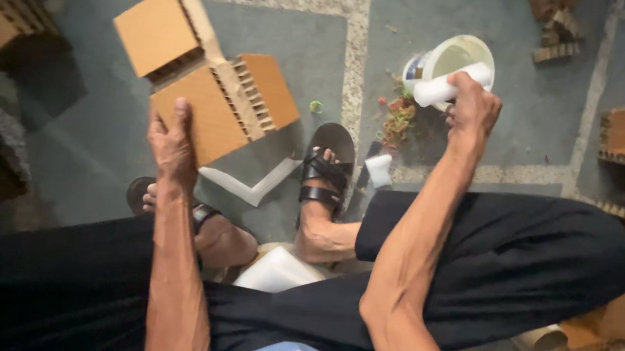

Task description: The person sits on the floor and assembles small corrugated cardboard pieces into a box-like structure. They align the pieces, secure them with rubber bands, and apply a white substance from a bottle to the edges. The person handles multiple cardboard pieces and uses rubber bands and a bottle during the process.

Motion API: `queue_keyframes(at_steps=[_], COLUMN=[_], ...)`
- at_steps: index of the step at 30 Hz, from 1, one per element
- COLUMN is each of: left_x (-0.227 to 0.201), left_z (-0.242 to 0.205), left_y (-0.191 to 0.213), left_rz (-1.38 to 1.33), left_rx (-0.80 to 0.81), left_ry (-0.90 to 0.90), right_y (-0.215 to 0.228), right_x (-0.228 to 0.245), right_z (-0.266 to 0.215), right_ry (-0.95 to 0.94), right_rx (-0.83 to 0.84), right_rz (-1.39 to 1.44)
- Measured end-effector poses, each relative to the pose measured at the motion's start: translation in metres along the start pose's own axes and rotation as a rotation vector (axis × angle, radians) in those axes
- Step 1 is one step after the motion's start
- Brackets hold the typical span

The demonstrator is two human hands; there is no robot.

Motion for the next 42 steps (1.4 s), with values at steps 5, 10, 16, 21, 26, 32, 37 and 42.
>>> queue_keyframes(at_steps=[5, 10, 16, 21, 26, 32, 37, 42], left_x=[-0.016, -0.051, -0.089, -0.092, -0.097, -0.088, -0.081, -0.075], left_z=[-0.006, -0.023, -0.037, -0.032, -0.026, -0.027, -0.033, -0.023], left_y=[-0.015, -0.033, -0.030, -0.003, 0.005, -0.004, -0.002, 0.012], left_rz=[0.069, 0.046, -0.035, -0.105, -0.185, -0.342, -0.308, -0.353], left_rx=[0.048, 0.076, 0.105, 0.036, 0.041, 0.110, 0.152, 0.095], left_ry=[-0.018, -0.085, -0.192, -0.191, -0.223, -0.104, -0.104, -0.092], right_y=[-0.036, -0.093, -0.126, -0.134, -0.134, -0.147, -0.160, -0.140], right_x=[0.047, 0.107, 0.137, 0.130, 0.119, 0.142, 0.150, 0.121], right_z=[-0.096, -0.205, -0.301, -0.323, -0.317, -0.311, -0.314, -0.312], right_ry=[0.054, 0.556, 0.953, 0.999, 0.915, 0.949, 0.960, 0.904], right_rx=[0.440, 0.664, 0.585, 0.743, 0.785, 0.686, 0.672, 0.901], right_rz=[0.452, 0.225, -0.118, -0.418, -0.651, -0.397, -0.140, -0.606])
Point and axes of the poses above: each hand's wrist, its own z-axis towards the middle knuckle, its own y-axis out of the back of the hand, x = y × z, the point moved 8 cm from there along z, towards the middle knuckle, and after that the axes turned 6 degrees about -x, right-handed, at the moved point
